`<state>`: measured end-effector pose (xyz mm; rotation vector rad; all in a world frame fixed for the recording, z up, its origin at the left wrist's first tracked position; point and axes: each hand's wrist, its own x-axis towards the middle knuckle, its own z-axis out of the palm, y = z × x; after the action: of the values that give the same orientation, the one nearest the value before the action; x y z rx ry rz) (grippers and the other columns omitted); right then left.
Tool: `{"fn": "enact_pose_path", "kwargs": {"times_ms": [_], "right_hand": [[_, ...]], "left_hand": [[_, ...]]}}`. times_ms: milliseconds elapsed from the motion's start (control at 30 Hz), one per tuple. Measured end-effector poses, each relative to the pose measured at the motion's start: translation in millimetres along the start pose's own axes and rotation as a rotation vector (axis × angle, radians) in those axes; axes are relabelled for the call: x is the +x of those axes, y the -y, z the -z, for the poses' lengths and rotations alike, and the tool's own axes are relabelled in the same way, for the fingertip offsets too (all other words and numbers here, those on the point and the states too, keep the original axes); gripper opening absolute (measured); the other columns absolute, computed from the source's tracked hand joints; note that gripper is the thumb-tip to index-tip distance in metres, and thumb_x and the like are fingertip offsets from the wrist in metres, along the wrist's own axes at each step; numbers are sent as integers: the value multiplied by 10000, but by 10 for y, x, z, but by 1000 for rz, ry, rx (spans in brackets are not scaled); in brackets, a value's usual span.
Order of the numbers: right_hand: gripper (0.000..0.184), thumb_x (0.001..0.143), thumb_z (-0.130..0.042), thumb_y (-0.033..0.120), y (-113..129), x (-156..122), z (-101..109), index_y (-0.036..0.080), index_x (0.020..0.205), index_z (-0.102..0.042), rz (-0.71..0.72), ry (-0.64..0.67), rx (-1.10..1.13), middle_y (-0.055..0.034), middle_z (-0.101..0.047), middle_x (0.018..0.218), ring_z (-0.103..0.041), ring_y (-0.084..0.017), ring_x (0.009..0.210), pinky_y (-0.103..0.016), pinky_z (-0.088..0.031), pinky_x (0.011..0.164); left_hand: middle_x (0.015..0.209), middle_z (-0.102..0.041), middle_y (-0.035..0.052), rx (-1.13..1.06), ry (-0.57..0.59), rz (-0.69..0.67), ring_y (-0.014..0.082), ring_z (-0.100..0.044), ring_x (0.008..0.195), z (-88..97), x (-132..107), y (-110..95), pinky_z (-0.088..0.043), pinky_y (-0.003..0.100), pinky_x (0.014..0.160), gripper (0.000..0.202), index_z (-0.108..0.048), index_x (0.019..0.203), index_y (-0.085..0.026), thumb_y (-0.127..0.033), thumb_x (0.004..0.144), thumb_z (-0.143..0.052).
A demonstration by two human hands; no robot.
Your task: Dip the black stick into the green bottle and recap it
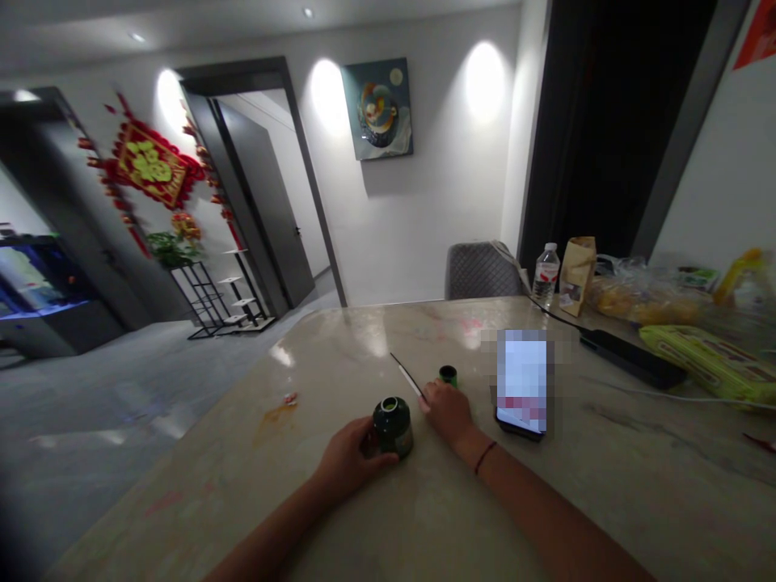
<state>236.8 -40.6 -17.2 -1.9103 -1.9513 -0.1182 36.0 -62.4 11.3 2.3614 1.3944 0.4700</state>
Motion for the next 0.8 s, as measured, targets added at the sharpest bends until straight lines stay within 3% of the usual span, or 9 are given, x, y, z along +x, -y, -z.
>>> {"fn": "enact_pose_path", "kwargs": {"times_ms": [100,233,367,600,800], "right_hand": [[236,845,-427,297,19,-15,17,222,1008,-580,111,-28,-23,-51,-594,908,-552,-155,819,-237,-378,660],[235,859,-393,254,40,-59,60,199,878,-621,280,2,-67,-63,-596,869,-522,-173,859,-270,-355,724],[231,851,-400,251,17,-89,50,170,832,-617,235,-39,-30,-69,-605,841,-521,-175,854,-273,-348,753],[166,806,-429,170,-44,-75,-21,165,833,-592,129,-116,128,-53,-625,857,-542,-164,834,-251,-367,758],[157,761,-463,203,-51,-7,137,163,832,-598,22,-201,415,-40,-628,805,-561,-151,741,-252,-422,692]], "left_hand": [[798,-597,12,13,-10,-15,145,-511,704,-14,-8,1,-352,233,623,492,-571,968,-203,-514,590,-627],[782,-593,12,35,-24,-34,147,-507,711,-19,-24,-30,-339,229,614,464,-576,914,-190,-530,600,-607],[749,-585,11,44,-25,-35,143,-503,685,-19,-36,-45,-330,228,601,455,-578,860,-181,-559,606,-587],[759,-589,10,47,-40,-65,144,-506,681,-21,-47,-38,-328,228,598,476,-576,918,-191,-559,616,-581],[781,-594,16,58,-46,-98,147,-505,690,-18,-51,-20,-333,228,591,494,-569,930,-189,-577,626,-568]]}}
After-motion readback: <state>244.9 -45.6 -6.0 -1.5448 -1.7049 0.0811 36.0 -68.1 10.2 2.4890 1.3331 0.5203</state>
